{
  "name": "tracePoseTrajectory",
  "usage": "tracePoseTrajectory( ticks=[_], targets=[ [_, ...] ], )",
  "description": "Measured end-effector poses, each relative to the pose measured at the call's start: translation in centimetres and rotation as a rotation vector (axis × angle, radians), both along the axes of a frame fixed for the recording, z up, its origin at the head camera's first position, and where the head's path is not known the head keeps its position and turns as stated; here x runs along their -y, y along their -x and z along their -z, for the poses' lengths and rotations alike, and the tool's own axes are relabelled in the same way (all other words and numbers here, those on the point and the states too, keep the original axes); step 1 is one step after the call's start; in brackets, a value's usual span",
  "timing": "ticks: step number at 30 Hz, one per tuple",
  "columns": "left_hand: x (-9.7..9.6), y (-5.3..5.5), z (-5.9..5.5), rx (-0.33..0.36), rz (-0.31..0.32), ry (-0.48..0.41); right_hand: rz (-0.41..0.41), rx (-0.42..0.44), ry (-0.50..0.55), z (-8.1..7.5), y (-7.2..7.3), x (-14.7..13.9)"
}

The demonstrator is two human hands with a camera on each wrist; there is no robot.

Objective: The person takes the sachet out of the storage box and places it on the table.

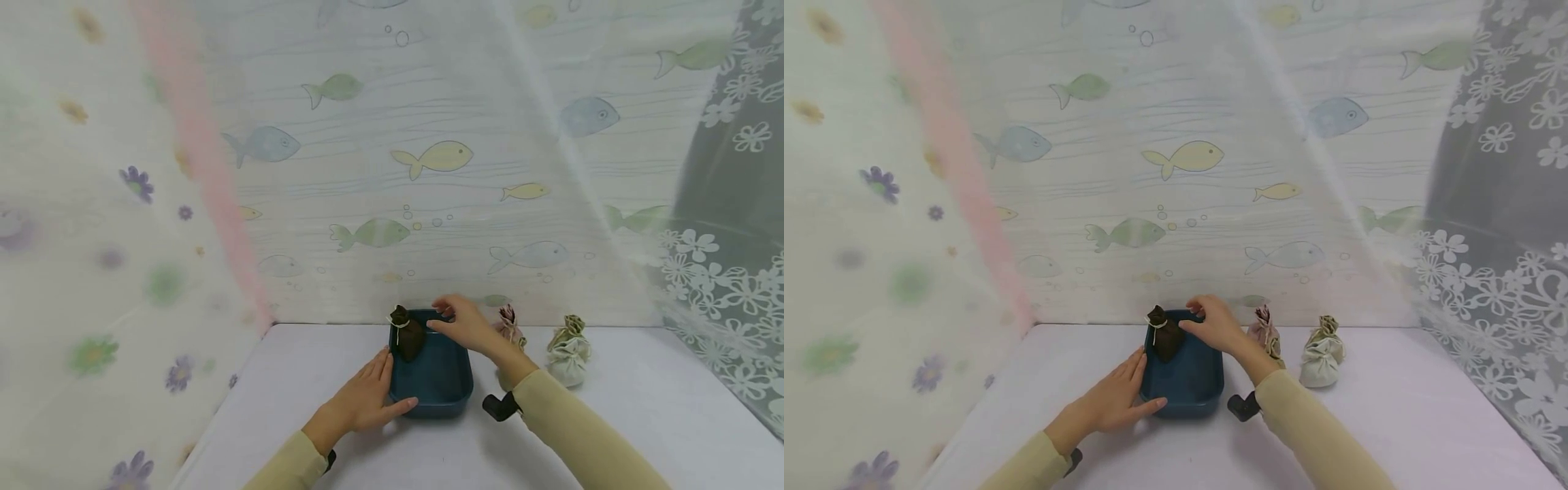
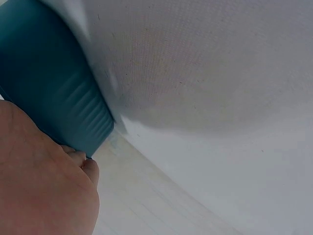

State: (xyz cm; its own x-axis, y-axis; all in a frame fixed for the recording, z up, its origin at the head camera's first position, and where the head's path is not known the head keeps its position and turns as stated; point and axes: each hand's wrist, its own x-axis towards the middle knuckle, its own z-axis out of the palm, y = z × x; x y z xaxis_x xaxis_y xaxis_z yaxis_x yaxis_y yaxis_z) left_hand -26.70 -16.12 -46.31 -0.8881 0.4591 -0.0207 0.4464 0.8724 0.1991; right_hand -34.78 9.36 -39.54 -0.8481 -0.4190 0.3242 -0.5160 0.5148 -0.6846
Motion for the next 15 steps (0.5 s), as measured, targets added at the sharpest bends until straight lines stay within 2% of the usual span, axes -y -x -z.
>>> tracePoseTrajectory(
  ticks=[8, 15],
  targets=[
    [0.2, -0.1, -0.5, 0.013, 0.004, -0.003, 0.042, 0.125, -0.012, 1.2, 2.0, 1.2],
    [0.1, 0.0, -0.2, 0.032, 0.006, -0.001, 0.07, 0.231, -0.003, 1.8, 3.0, 2.2]
  ],
)
